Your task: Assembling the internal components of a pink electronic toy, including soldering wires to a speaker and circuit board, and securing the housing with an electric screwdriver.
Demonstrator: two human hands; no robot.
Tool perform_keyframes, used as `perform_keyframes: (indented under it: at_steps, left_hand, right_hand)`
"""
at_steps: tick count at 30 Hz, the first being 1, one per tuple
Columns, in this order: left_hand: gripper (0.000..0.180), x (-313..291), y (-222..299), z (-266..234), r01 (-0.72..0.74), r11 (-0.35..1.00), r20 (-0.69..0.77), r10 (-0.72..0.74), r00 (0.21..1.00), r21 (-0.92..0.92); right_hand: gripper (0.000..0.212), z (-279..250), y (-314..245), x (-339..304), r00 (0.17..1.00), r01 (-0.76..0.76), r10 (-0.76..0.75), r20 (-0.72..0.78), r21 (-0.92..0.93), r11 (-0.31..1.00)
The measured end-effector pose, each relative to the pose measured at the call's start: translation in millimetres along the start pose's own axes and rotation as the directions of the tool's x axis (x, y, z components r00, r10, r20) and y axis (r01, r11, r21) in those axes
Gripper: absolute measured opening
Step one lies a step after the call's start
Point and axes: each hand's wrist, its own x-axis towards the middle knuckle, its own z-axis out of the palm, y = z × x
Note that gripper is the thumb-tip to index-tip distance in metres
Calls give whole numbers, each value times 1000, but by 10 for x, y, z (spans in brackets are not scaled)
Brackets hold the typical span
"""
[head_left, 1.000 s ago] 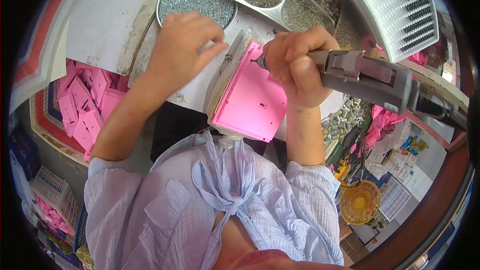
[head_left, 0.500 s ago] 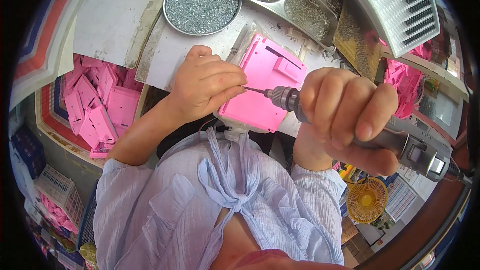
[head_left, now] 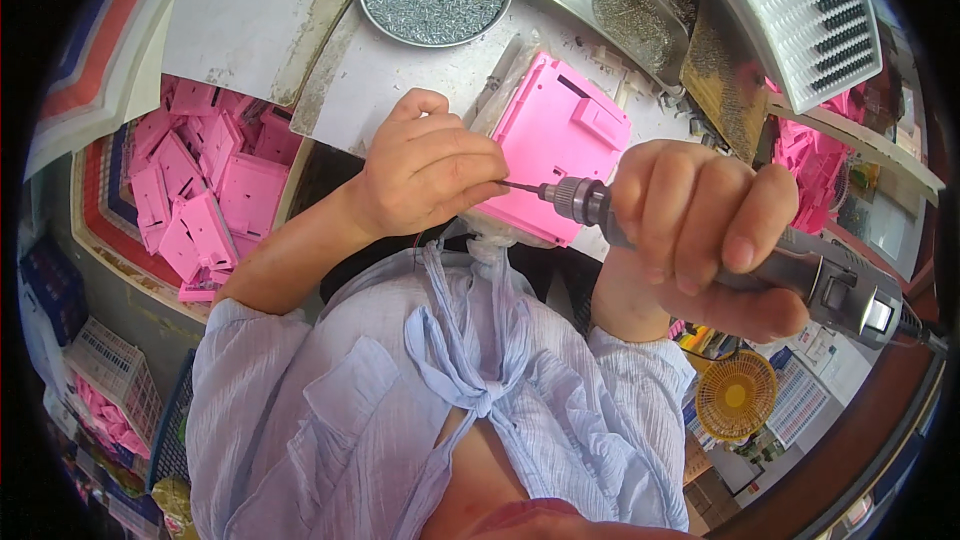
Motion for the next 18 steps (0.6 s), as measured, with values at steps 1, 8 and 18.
perform_keyframes:
  at_steps: [1, 8, 18]
  left_hand:
    - [28, -9, 17, -2, -1, 1000, -19, 1, 1000, -8]
    - [26, 0, 53, 26, -21, 998, -73, 17, 997, -60]
    - [28, 7, 74, -7, -39, 999, -8, 39, 999, 0]
  right_hand:
    - [43, 14, -1, -1, 1000, 6, -6, -1, 8, 1000]
    - [43, 80, -75, -50, 1000, 31, -31, -1, -34, 999]
    - [41, 163, -114, -87, 999, -42, 40, -32, -86, 995]
